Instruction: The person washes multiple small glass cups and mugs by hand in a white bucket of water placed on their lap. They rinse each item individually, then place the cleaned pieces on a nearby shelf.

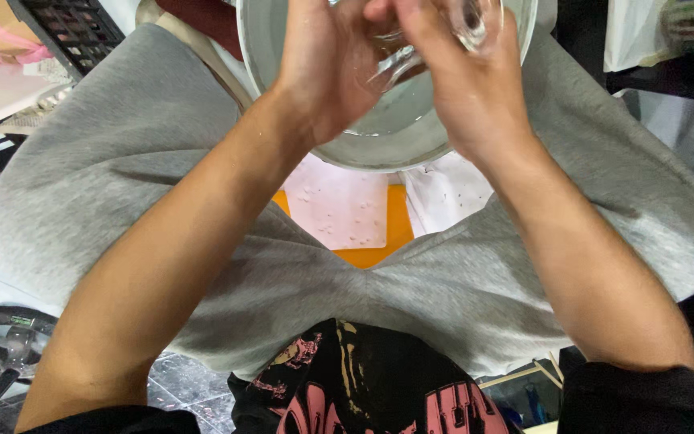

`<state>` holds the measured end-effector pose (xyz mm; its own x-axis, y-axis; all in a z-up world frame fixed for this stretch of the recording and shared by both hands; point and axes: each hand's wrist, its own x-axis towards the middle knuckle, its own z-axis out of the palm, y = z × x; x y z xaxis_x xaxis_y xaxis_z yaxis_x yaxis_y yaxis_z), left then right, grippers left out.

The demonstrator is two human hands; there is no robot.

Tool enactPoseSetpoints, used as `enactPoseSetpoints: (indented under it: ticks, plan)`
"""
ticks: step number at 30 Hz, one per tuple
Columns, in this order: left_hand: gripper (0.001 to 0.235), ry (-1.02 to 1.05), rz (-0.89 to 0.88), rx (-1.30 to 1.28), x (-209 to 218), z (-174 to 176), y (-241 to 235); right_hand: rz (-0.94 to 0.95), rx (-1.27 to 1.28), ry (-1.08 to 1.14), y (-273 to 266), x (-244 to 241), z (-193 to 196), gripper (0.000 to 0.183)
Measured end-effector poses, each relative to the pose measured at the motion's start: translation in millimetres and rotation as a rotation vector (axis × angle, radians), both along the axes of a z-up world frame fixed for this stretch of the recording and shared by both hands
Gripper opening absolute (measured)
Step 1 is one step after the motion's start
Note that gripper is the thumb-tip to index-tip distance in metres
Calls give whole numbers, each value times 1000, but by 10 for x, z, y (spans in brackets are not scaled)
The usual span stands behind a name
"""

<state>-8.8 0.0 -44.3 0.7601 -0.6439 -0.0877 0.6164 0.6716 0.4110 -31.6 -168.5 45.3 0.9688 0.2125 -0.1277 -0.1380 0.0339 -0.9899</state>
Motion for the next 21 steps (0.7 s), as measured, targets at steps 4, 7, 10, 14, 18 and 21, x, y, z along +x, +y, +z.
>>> enactPoseSetpoints:
  ticks: [4, 7, 10, 14, 18, 21]
  plan:
    - [71, 87, 142, 780, 1, -261, -32, -229, -405, -303, -101, 20, -315, 21]
    - [72, 76, 189, 888, 62, -356, -19, -254, -461, 32, -237, 76, -533, 35]
    - [79, 159, 154, 976, 106, -388, -3, -209, -365, -297, -255, 79, -751, 15]
    - [83, 181, 139, 976, 44, -378, 6, -246, -366, -101, -293, 112, -994, 22]
    - [82, 83, 171, 849, 54, -319, 8, -348, -139, 127, -352, 166, -1133, 27]
    - [77, 129, 116, 713, 66, -255, 37, -340, -250, 87, -374, 156, -1113, 28]
